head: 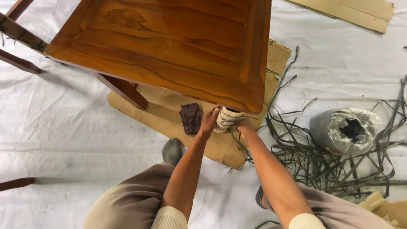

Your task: Wrapping furniture legs with protective cardboard and securing them with plastic strips.

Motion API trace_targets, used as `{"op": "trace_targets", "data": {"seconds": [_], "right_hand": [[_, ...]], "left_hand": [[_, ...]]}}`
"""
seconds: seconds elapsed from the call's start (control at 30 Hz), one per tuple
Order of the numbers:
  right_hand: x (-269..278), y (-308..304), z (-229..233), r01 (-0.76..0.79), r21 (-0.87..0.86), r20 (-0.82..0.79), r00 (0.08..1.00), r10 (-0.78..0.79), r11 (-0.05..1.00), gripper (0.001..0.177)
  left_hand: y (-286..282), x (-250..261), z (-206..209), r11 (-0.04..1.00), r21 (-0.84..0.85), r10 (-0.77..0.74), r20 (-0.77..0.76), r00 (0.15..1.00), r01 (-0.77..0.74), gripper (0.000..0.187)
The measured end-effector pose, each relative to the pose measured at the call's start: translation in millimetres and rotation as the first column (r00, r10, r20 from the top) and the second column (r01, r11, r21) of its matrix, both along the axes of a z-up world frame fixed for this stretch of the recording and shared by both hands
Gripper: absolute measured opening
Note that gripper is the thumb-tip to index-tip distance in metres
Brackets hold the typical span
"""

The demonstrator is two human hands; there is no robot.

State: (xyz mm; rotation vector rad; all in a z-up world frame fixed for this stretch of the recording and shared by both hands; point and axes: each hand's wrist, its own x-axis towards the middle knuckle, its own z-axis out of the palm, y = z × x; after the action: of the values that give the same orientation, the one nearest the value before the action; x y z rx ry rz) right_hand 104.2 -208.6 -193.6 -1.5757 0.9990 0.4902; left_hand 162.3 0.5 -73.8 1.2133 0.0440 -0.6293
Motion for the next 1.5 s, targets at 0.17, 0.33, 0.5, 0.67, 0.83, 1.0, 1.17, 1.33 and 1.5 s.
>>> {"op": "trace_targets", "data": {"seconds": [0.17, 0.33, 0.5, 0.67, 0.83, 1.0, 1.17, 1.33, 1.5], "right_hand": [[-2.1, -35.4, -117.3, -0.045, 0.099, 0.141, 0.990, 0.031, 0.994, 0.047], [-1.3, -71.7, -204.6, -0.240, 0.148, 0.196, 0.958, 0.209, 0.959, 0.053], [-3.9, -45.2, -127.4, -0.292, -0.112, 0.166, 0.937, 0.308, 0.950, 0.053], [-3.5, -20.6, -60.1, -0.265, -0.169, 0.053, 0.959, 0.277, 0.949, 0.050], [-2.3, -54.2, -166.5, -0.408, -0.112, 0.141, 0.896, 0.421, 0.906, 0.062], [-5.6, -32.3, -42.9, -0.437, -0.310, 0.192, 0.841, 0.505, 0.845, 0.057], [-4.5, -22.0, -2.5, -0.386, -0.597, 0.218, 0.766, 0.605, 0.703, 0.050], [-65.0, -68.7, -32.0, -0.276, -0.823, 0.199, 0.678, 0.708, 0.496, 0.044], [-12.9, -25.1, -67.8, -0.521, -0.604, -0.125, 0.810, 0.573, 0.604, 0.024]], "left_hand": [[0.9, 15.8, -15.1, 0.969, 0.199, -0.140, -0.052, 0.989, 0.147, 0.045], [1.2, 16.7, -4.8, 0.950, 0.264, -0.151, -0.077, 0.985, 0.167, 0.041], [6.6, 8.6, -3.2, 0.929, 0.371, -0.080, 0.182, 0.980, 0.007, 0.035], [14.4, 3.6, 2.9, 0.851, 0.522, -0.134, 0.327, 0.935, -0.061, 0.031], [13.3, 6.8, -3.3, 0.845, 0.534, -0.191, 0.304, 0.934, -0.001, 0.033], [14.7, 13.8, -22.8, 0.876, 0.475, -0.252, 0.312, 0.916, 0.079, 0.028], [20.7, 7.6, 29.8, 0.761, 0.645, -0.321, 0.469, 0.823, -0.070, 0.028], [34.3, -5.6, 43.4, 0.670, 0.711, -0.290, 0.516, 0.806, -0.214, 0.020], [45.0, -31.4, 58.4, 0.603, 0.771, -0.249, 0.426, 0.870, -0.205, 0.018]]}}
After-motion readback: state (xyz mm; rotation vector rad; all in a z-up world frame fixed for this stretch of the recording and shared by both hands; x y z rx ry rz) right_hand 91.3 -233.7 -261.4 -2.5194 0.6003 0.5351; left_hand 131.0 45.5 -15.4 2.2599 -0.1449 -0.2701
